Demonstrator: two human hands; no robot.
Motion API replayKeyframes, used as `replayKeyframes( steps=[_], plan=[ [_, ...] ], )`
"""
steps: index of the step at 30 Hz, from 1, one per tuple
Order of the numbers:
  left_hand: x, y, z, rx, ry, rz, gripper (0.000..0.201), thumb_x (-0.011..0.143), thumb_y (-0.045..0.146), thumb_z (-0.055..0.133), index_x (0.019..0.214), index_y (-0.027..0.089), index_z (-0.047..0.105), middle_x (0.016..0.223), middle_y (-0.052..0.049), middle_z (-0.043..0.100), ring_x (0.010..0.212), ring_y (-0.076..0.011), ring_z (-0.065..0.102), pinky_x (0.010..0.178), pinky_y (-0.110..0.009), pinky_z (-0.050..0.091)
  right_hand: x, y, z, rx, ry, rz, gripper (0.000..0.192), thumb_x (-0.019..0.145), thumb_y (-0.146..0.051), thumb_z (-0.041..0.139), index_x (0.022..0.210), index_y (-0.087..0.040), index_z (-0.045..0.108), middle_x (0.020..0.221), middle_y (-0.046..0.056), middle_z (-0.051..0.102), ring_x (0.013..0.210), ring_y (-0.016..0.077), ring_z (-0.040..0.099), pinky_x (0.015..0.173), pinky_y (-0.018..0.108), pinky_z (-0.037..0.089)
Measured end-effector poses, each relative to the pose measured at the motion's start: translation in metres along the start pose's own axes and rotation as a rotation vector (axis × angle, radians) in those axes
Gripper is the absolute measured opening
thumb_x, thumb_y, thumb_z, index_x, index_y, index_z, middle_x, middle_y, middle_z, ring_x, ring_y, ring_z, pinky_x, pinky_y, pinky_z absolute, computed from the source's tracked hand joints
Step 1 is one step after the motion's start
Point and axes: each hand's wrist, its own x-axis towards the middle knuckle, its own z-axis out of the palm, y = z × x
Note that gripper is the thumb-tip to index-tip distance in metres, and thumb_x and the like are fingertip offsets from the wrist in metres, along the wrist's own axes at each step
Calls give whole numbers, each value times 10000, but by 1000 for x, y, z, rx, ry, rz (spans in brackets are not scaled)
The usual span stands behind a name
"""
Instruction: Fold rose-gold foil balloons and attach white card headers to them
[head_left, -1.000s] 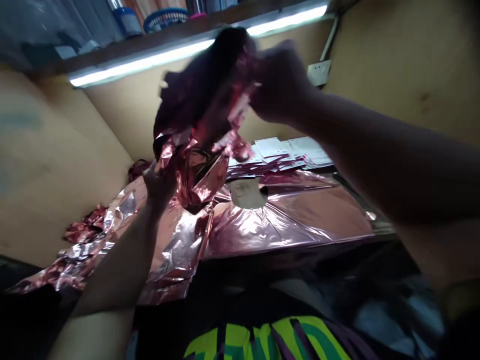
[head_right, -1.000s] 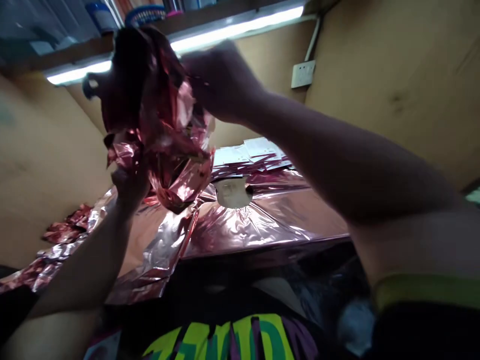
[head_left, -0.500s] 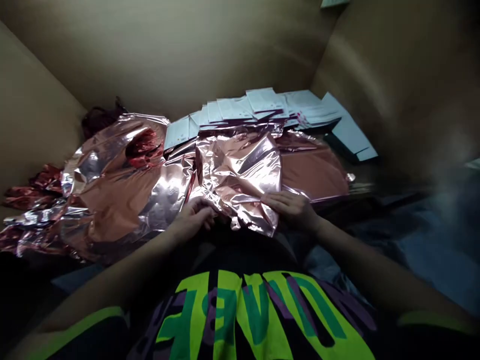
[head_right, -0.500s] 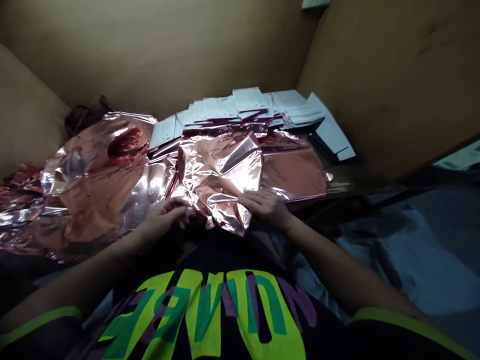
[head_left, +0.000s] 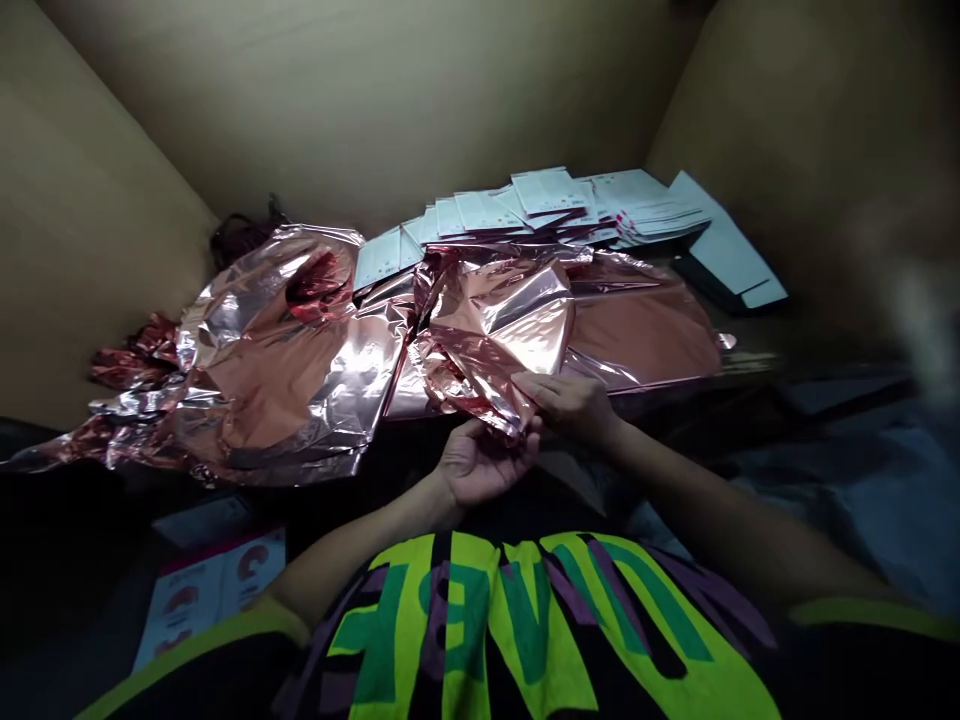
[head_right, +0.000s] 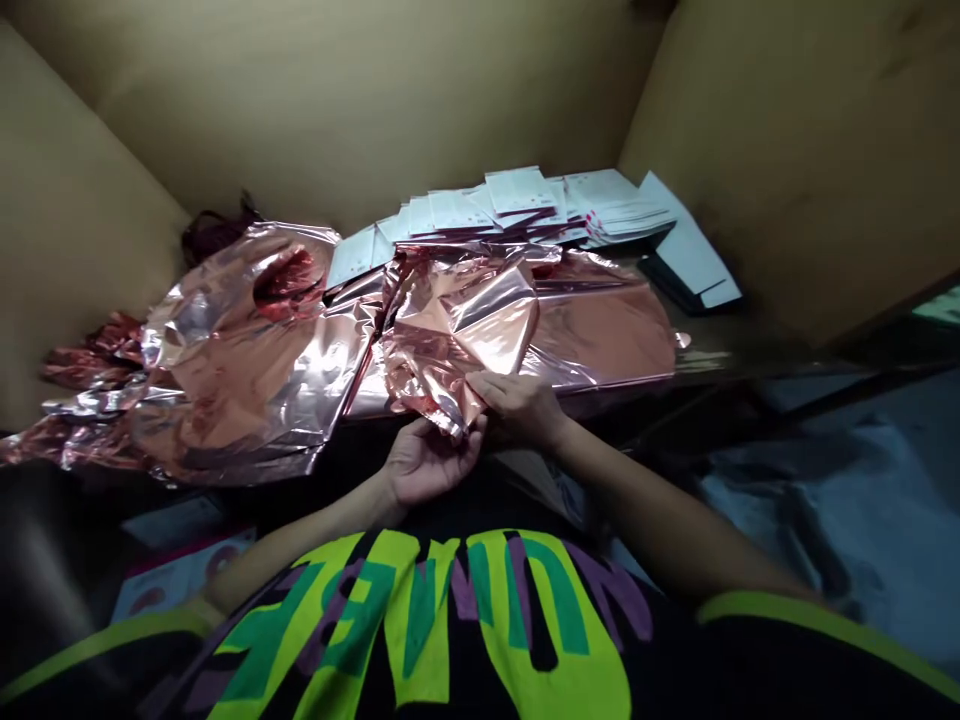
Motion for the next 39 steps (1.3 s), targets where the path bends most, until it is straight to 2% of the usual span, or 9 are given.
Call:
replayKeyframes(
  steps=[5,8,12,15,18,23,28,34,39],
  plan=[
    [-30,6,-6,32,125,-193,290,829,-22,412,614,164,354,448,87,316,310,23,328,355,-10,285,-9,7,8,-6,-20,-25,318,915,-227,519,1168,-130,685,1133,118,724,980,203,713,834,278,574],
    [-58,10,-19,538,84,-167,326,783,24,521,604,191,306,443,106,256,301,-5,243,310,-76,240,-14,13,10,-24,-27,-34,320,912,-178,502,1173,-141,685,1154,113,716,1038,205,699,882,302,572],
    [-54,5,-26,1189,59,513,315,656,230,810,773,215,517,788,-19,594,784,-169,611,691,-279,551,-14,13,10,-7,-75,-36,324,889,-187,533,1174,-145,682,1144,113,720,1061,222,691,881,318,575],
    [-21,6,-18,1662,-132,845,386,623,281,849,956,234,660,1230,-105,595,1321,-317,410,1137,-480,316,-8,9,9,29,-77,-29,286,899,-194,541,1134,-128,692,1120,134,725,1027,228,703,834,304,583],
    [-5,16,-9,1980,-260,910,194,859,255,609,1019,218,714,1191,-137,632,1277,-313,473,1161,-539,221,-3,6,7,32,-28,-53,269,903,-178,542,1113,-111,696,1065,147,739,989,232,716,798,297,590],
    [-53,60,-6,2272,-512,943,310,906,312,582,1175,200,689,1062,-143,690,1049,-266,625,1059,-449,406,-6,9,-2,97,19,-117,295,902,-194,571,1171,-138,676,1070,129,741,1017,229,711,820,315,599],
    [-53,125,-9,2742,-410,1038,911,711,408,789,1494,185,379,1544,-185,350,1443,-415,243,1181,-615,157,-20,12,-15,204,28,-250,377,967,-170,487,1335,-172,566,1107,97,735,1065,182,692,864,296,598],
    [1,150,-42,2763,-336,1018,603,834,205,573,1427,214,464,1458,-145,484,1391,-311,391,1151,-525,321,-21,36,-12,80,-8,-202,430,932,-183,535,1361,-159,544,1250,144,666,1244,259,583,999,462,537],
    [5,145,-40,2718,-367,1051,450,869,270,532,1303,158,569,1408,-164,538,1378,-319,415,1151,-513,317,-29,61,-12,184,-30,-158,356,936,-211,531,1286,-201,596,1173,113,707,1112,214,665,884,356,596]
  ],
)
